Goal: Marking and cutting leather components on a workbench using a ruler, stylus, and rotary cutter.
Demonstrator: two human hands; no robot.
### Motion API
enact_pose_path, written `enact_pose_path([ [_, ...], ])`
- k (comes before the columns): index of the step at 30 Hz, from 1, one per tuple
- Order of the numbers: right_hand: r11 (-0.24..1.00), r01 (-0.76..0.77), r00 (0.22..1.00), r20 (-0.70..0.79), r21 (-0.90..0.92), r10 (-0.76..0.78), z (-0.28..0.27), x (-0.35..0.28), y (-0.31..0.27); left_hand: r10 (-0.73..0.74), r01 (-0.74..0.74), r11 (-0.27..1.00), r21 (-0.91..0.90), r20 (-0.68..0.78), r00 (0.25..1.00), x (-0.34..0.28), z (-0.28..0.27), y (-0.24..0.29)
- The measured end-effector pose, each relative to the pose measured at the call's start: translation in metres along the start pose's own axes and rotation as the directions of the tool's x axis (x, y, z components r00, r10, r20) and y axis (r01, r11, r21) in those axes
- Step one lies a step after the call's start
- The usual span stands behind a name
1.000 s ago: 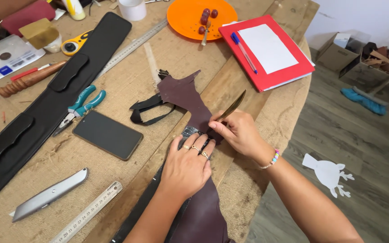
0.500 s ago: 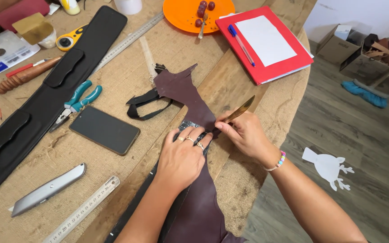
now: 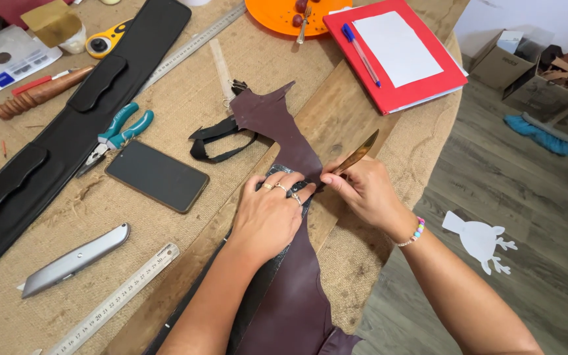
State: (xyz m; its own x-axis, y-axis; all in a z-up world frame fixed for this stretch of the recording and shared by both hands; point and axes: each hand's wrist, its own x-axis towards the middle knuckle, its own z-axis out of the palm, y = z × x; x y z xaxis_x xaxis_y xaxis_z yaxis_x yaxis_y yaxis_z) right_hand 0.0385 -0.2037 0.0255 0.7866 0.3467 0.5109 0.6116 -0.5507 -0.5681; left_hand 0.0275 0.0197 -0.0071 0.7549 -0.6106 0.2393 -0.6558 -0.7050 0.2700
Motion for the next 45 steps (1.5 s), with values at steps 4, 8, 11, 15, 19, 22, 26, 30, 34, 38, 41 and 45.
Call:
enact_pose_path([
  [4,0.999,-0.006,0.999,-0.031,0.039,0.007,0.001,-0.004,0.001,-0.005,0.005,1.0,-0.005,0.009,1.0,-0.001,0.0,-0.001],
  [8,0.997,-0.006,0.998,-0.058,0.078,0.011,0.005,-0.011,-0.002,-0.014,0.014,1.0,-0.022,0.015,1.0,0.0,-0.001,-0.001],
  [11,0.995,0.006,0.999,-0.044,0.102,-0.002,0.012,-0.014,-0.01,-0.016,0.017,0.999,-0.038,0.021,1.0,-0.001,-0.001,0.0],
  [15,0.995,0.023,0.999,-0.034,0.092,-0.02,0.018,-0.015,-0.009,-0.017,0.017,1.0,-0.023,0.007,1.0,-0.001,0.0,0.0],
  [19,0.992,0.063,0.997,-0.047,0.112,-0.059,0.018,-0.013,-0.015,-0.021,0.021,1.0,-0.014,-0.002,1.0,-0.002,0.003,0.0],
  [22,0.991,0.077,0.996,-0.043,0.108,-0.073,0.017,-0.009,-0.021,-0.021,0.021,1.0,-0.018,-0.005,1.0,-0.002,0.005,-0.001],
  [26,0.993,0.07,0.997,-0.049,0.094,-0.066,0.018,-0.013,-0.013,-0.018,0.018,1.0,-0.022,-0.005,1.0,-0.001,0.002,0.0],
  [30,0.992,0.094,0.995,-0.045,0.084,-0.09,0.017,-0.01,-0.019,-0.017,0.017,1.0,-0.018,0.0,1.0,-0.002,0.003,-0.001],
  [34,0.992,0.09,0.995,-0.043,0.093,-0.086,0.016,-0.008,-0.025,-0.019,0.019,1.0,-0.022,0.007,1.0,-0.002,0.003,0.0],
  [38,0.993,0.078,0.996,-0.045,0.09,-0.074,0.018,-0.013,-0.015,-0.022,0.022,0.999,-0.023,0.0,1.0,-0.002,0.002,0.001],
  [41,0.991,0.11,0.993,-0.052,0.076,-0.106,0.018,-0.012,-0.014,-0.023,0.023,0.999,-0.032,0.003,1.0,-0.003,0.001,0.001],
  [45,0.99,0.123,0.991,-0.061,0.065,-0.119,0.019,-0.014,-0.013,-0.022,0.022,0.999,-0.033,0.008,1.0,-0.002,0.0,0.001],
])
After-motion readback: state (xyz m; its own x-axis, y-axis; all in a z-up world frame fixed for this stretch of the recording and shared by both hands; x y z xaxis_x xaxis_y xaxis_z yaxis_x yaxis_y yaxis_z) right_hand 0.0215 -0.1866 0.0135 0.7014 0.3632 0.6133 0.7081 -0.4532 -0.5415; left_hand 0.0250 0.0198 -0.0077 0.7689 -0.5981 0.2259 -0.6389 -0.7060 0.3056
